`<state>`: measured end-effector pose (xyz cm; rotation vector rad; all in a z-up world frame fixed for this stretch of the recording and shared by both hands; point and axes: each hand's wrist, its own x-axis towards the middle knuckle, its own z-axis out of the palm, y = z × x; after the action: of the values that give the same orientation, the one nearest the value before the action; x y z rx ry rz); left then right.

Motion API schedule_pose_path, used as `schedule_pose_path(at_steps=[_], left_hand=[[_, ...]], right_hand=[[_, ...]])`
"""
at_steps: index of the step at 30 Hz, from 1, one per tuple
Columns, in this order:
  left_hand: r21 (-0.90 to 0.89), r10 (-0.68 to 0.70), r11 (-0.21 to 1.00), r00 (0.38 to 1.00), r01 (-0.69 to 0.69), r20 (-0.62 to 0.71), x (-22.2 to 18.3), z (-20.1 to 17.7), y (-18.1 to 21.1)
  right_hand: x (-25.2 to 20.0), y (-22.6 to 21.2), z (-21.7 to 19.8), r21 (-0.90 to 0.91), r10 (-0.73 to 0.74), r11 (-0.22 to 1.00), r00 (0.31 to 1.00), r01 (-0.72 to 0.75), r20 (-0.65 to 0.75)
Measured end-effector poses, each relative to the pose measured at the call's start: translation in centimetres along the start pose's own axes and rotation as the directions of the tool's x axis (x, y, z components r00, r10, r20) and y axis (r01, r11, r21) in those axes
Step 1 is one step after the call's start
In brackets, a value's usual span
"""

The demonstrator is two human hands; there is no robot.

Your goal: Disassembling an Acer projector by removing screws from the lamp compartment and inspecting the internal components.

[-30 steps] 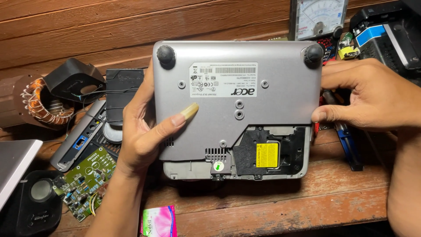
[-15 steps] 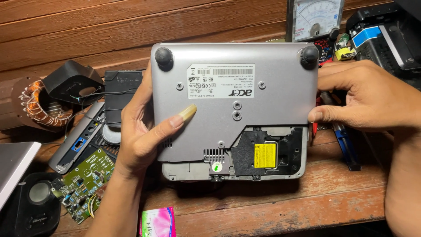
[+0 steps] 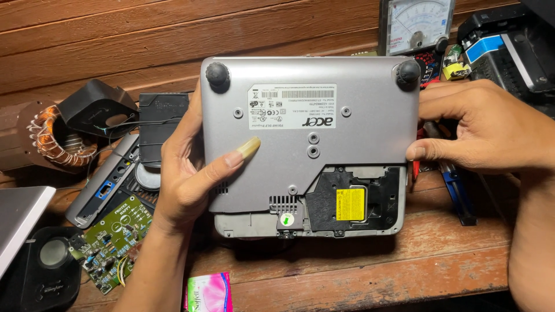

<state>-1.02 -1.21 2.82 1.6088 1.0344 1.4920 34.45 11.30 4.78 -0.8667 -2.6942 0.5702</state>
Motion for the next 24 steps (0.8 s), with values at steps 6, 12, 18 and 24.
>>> schedule_pose_path(at_steps=[6, 12, 18, 24], left_hand=[[-0.028, -0.029, 0.999, 1.000, 0.028, -0.013, 0.1, 0.3, 0.3], [-0.052, -0.055, 0.997, 0.998, 0.053, -0.030, 0.1, 0.3, 0.2], [-0.062, -0.063, 0.996, 0.997, 0.061, -0.037, 0.1, 0.4, 0.1], [-0.068, -0.082, 0.995, 0.995, 0.079, -0.050, 0.2, 0.4, 0.2]], right_hand=[[0.0, 0.2, 0.1, -0.030, -0.020, 0.999, 1.000, 0.020, -0.004], [-0.1, 0.5, 0.3, -0.074, -0.007, 0.997, 1.000, 0.006, -0.019], [-0.1, 0.6, 0.4, -0.072, 0.014, 0.997, 1.000, -0.015, -0.021], [-0.2, 1.1, 0.6, -0.101, -0.003, 0.995, 1.000, 0.000, -0.029]])
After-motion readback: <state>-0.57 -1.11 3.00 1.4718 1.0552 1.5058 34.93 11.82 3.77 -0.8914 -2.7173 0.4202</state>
